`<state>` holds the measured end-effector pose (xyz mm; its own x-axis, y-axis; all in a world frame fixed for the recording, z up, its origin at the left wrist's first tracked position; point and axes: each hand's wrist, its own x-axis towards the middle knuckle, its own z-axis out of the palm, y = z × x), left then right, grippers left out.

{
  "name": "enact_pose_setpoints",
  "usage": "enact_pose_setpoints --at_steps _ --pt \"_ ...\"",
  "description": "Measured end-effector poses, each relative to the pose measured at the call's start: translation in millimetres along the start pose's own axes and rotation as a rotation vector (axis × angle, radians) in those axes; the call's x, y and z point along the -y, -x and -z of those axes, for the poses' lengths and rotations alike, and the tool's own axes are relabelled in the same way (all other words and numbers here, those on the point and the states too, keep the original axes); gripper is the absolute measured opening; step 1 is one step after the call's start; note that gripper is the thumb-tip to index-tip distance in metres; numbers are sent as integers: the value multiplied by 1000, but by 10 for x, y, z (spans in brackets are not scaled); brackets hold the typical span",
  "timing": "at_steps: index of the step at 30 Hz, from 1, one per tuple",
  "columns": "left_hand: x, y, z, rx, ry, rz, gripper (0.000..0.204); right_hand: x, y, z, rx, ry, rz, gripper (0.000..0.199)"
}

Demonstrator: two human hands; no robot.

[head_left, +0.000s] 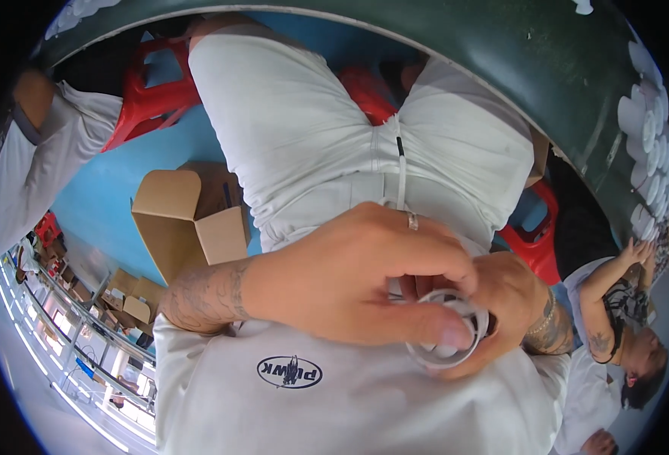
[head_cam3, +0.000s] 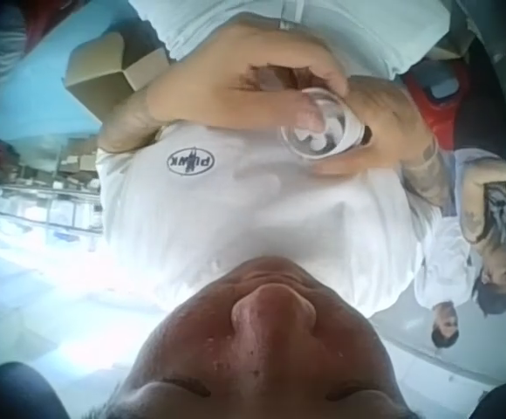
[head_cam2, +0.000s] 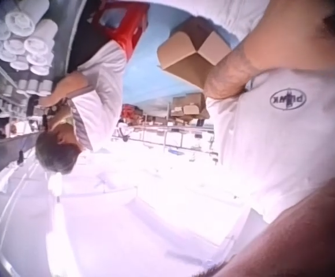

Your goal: The person assembles small white plastic components into white plastic cylindrical containers by hand on a factory assembly line.

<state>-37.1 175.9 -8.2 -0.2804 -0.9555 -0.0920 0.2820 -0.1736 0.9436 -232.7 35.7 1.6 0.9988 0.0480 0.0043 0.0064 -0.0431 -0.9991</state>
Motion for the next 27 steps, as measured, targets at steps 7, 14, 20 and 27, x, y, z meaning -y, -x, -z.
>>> enact_pose_setpoints --at_steps 7,14,20,27 --pt "-7 -29 -178 -327 -645 -133 84 -72 110 -11 -390 111 -194 38" --pt "58 -33 184 -781 -105 -92 58 -39 -430 -149 -585 -327 -223 52" --pt "39 498 1481 -1548 -470 -220 20 -346 -28 499 -1130 628 -131 37" --pt "7 377 1981 -1691 -799 -207 34 -100 693 1145 -1559 1028 -317 30"
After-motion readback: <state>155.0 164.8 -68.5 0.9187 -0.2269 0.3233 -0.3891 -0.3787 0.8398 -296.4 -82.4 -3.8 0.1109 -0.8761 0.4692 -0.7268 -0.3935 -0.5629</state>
